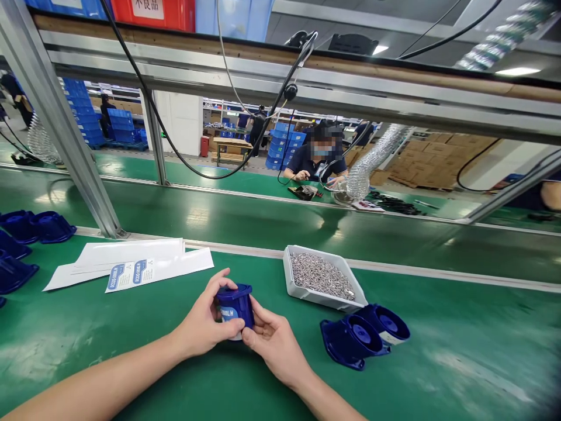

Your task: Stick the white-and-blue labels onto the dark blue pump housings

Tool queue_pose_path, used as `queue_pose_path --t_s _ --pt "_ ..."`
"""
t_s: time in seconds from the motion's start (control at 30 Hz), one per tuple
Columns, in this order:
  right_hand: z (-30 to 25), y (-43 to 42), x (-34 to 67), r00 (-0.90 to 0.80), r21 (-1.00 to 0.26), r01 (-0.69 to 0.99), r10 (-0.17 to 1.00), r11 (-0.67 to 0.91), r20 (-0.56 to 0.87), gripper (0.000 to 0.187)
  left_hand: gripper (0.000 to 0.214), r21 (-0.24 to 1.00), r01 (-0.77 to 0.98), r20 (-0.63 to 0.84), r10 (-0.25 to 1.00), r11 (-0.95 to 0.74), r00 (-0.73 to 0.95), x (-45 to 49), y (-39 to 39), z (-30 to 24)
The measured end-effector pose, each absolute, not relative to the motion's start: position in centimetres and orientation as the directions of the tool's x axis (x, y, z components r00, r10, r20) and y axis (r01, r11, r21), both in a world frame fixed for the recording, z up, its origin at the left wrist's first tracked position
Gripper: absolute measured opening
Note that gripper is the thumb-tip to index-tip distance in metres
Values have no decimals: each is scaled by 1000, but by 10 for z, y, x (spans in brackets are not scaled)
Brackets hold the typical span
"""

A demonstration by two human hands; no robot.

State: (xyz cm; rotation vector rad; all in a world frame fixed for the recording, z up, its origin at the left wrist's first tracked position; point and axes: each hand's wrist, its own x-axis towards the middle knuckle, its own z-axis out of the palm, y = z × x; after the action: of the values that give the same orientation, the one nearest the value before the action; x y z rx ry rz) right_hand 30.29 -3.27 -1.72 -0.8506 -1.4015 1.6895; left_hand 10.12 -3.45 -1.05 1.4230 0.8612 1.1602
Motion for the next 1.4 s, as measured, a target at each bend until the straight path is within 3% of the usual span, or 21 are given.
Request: queue_pose_path --t_s 0.2,0.33,0.43,0.57,0.7,0.9,1.17,1.27,1.4 --pt "-16 -27 302 -404 -984 -144 914 -102 -35 58 65 930 139 296 917 -341 266 106 -42 -11" --pt "-9 -26 300 -322 -931 -234 926 -281 -199 70 86 851 284 392 894 -442 216 117 -47 -18" --pt "1 -25 301 -369 -878 -272 885 -393 -282 73 110 818 238 478 850 -523 222 121 -47 -27" --pt "8 -22 308 -437 -857 -252 843 -450 -314 82 105 787 174 582 806 -592 111 120 -46 -30" --pt "2 -18 315 -428 -936 -87 861 -341 -274 85 97 687 306 669 738 -659 86 116 -47 -27" --pt "1 -11 324 -400 -991 -87 914 -105 -62 85 89 639 361 695 711 -679 107 114 -49 -22" --pt "-2 -19 311 -406 -999 -31 913 -39 -23 52 84 374 436 772 535 -819 342 109 -48 -31" --pt "3 -25 303 -412 -999 31 911 -18 -29 47 87 437 472 729 609 -766 313 109 -48 -35" --pt "16 -30 308 -433 -955 259 901 143 18 44 86 584 458 670 716 -670 194 111 -49 -29"
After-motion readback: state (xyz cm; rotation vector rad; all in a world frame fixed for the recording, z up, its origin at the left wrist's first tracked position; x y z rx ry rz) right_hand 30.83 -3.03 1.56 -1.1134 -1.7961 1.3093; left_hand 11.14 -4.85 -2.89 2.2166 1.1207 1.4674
